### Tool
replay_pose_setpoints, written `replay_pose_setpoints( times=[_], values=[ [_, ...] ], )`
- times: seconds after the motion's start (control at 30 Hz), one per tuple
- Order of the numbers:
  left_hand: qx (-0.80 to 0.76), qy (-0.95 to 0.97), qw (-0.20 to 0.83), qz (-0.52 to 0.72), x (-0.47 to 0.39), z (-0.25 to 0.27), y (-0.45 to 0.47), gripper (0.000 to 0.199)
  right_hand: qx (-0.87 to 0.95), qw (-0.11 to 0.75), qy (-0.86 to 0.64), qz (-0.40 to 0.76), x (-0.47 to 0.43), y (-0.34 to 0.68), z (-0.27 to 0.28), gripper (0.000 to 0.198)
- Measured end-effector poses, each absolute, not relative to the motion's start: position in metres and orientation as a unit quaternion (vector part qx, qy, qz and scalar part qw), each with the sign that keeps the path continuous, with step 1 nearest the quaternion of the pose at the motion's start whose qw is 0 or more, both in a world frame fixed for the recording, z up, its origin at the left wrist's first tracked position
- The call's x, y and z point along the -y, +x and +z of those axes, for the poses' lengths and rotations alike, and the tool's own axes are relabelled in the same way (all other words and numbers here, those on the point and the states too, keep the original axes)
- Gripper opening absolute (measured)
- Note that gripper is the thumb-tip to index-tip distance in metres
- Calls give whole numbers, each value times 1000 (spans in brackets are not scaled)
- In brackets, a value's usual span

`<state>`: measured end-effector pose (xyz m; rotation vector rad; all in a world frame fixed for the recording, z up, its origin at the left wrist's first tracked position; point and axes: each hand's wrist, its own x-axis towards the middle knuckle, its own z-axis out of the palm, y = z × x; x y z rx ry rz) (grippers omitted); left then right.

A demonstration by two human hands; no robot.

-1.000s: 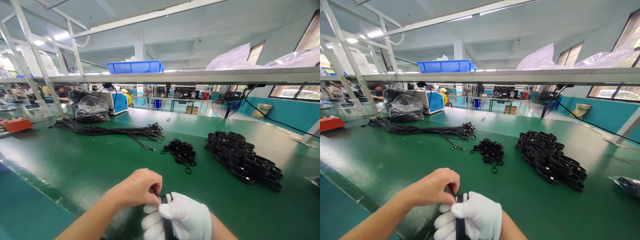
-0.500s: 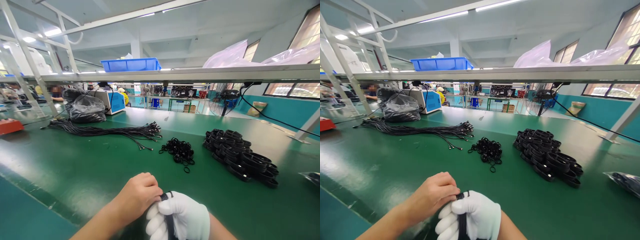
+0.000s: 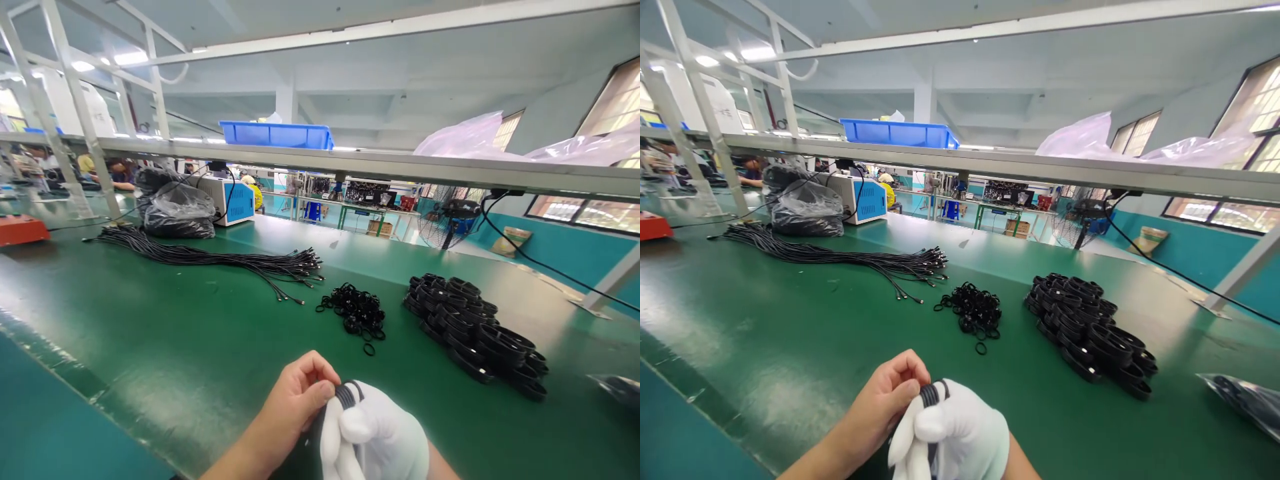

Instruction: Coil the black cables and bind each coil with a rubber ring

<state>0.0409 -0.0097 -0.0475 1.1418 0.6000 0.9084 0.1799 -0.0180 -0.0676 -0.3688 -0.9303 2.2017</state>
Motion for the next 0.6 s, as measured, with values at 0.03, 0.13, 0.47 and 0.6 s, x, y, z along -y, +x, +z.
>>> replay_pose_setpoints(
  times=[0.03,0.13,0.47,0.6],
  values=[
    [-289,526,691,404,11,-43,41,30,366,358,-149,846,17,182,-64,37],
    [-321,575,660,361,16,-26,39,18,398,340,-151,838,15,189,-49,36],
    [-380,706,450,393,37,-32,44,5,556,194,-258,766,25,211,-26,30],
    [-370,718,424,409,40,-36,41,1,561,135,-248,778,28,218,-13,32]
  ],
)
